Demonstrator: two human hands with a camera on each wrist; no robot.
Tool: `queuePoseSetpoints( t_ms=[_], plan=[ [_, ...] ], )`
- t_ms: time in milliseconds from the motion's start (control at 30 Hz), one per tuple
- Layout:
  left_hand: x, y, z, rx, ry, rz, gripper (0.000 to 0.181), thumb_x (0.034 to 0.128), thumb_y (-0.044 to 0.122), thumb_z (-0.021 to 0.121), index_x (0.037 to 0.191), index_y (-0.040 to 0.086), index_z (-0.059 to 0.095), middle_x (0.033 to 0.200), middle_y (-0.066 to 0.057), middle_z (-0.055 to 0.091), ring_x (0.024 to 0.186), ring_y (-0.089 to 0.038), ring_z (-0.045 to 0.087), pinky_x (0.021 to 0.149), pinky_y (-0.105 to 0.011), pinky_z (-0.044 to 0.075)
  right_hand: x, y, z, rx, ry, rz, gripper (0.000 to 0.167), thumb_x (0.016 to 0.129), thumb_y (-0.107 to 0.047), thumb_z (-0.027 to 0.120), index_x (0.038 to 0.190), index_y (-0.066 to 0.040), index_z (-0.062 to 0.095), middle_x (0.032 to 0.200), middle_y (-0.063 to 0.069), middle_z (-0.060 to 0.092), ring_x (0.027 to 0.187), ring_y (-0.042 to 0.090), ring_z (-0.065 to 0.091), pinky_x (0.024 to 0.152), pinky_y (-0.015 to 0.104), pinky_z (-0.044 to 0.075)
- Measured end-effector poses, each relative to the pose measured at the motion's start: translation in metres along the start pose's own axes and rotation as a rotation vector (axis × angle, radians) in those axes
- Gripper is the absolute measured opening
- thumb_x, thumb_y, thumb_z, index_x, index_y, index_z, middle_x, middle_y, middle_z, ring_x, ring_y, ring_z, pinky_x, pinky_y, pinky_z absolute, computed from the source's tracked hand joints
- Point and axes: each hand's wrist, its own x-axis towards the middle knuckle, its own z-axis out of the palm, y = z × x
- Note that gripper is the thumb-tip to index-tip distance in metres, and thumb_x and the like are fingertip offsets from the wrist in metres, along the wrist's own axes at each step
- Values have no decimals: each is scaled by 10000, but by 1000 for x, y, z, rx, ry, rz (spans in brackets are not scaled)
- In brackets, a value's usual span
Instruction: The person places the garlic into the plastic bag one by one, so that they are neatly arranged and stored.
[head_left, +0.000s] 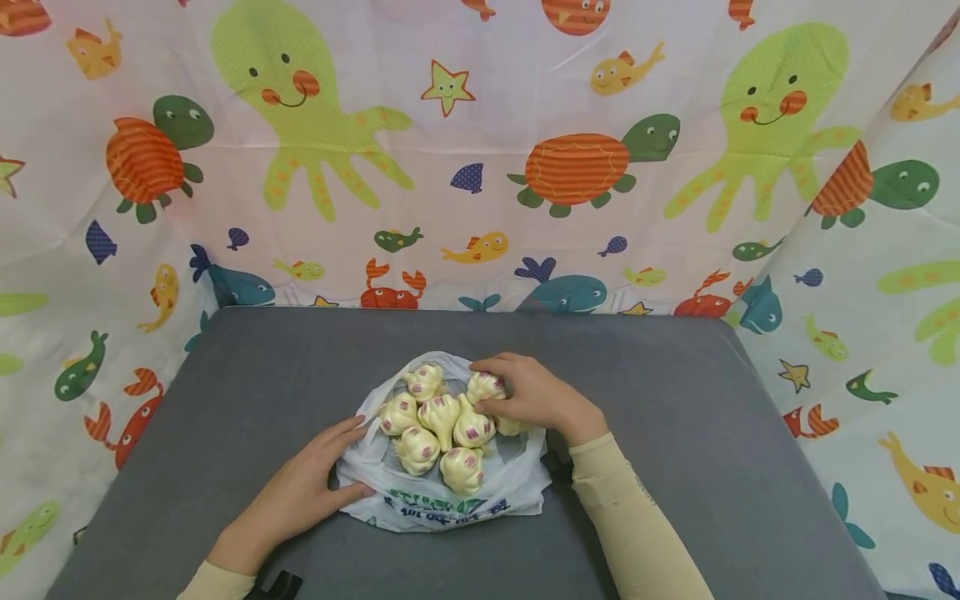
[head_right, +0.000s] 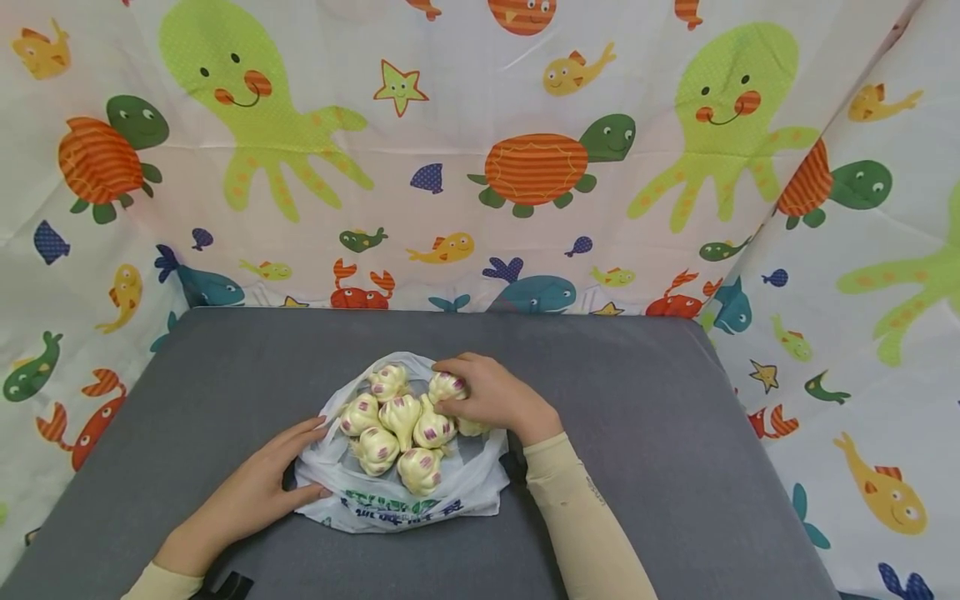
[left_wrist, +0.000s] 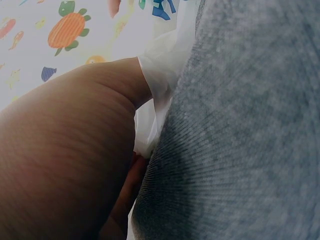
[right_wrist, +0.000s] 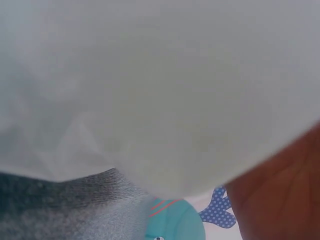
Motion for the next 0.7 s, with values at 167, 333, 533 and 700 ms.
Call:
queuePoseSetpoints(
  t_ms=[167,333,533,700],
  plan=[
    [1,0,0,3,4,4,839,889,408,934,1590,128,568,1697,-60,457,1517,-349,481,1138,-614,484,-1,1,0,24,-4,13,635,997,-401,812,1525,-94,640,1441,97,661,1318,283,622,1111,527,533],
    [2,0,0,4,5,8,840,890,416,932,1591,128,567,1696,-62,459,1518,-347,482,1138,-612,485,-1,5,1,36,-19,17,658,1008,-412,797,1560,-106,612,1463,94,656,1340,280,615,1125,527,522],
    [2,-1,0,-7,4,9,840,897,433,922,1596,135,561,1700,-61,453,1521,-348,478,1135,-615,485,-1,6,4,47,-51,14,700,1027,-448,765,1609,-118,560,1479,100,647,1349,277,610,1137,527,510],
    [0,-1,0,-14,6,9,839,895,422,927,1595,135,562,1700,-61,453,1519,-350,481,1134,-615,485,-1,4,6,40,-68,21,736,1039,-521,714,1630,-122,533,1530,123,615,1393,311,587,1156,553,491]
  ],
)
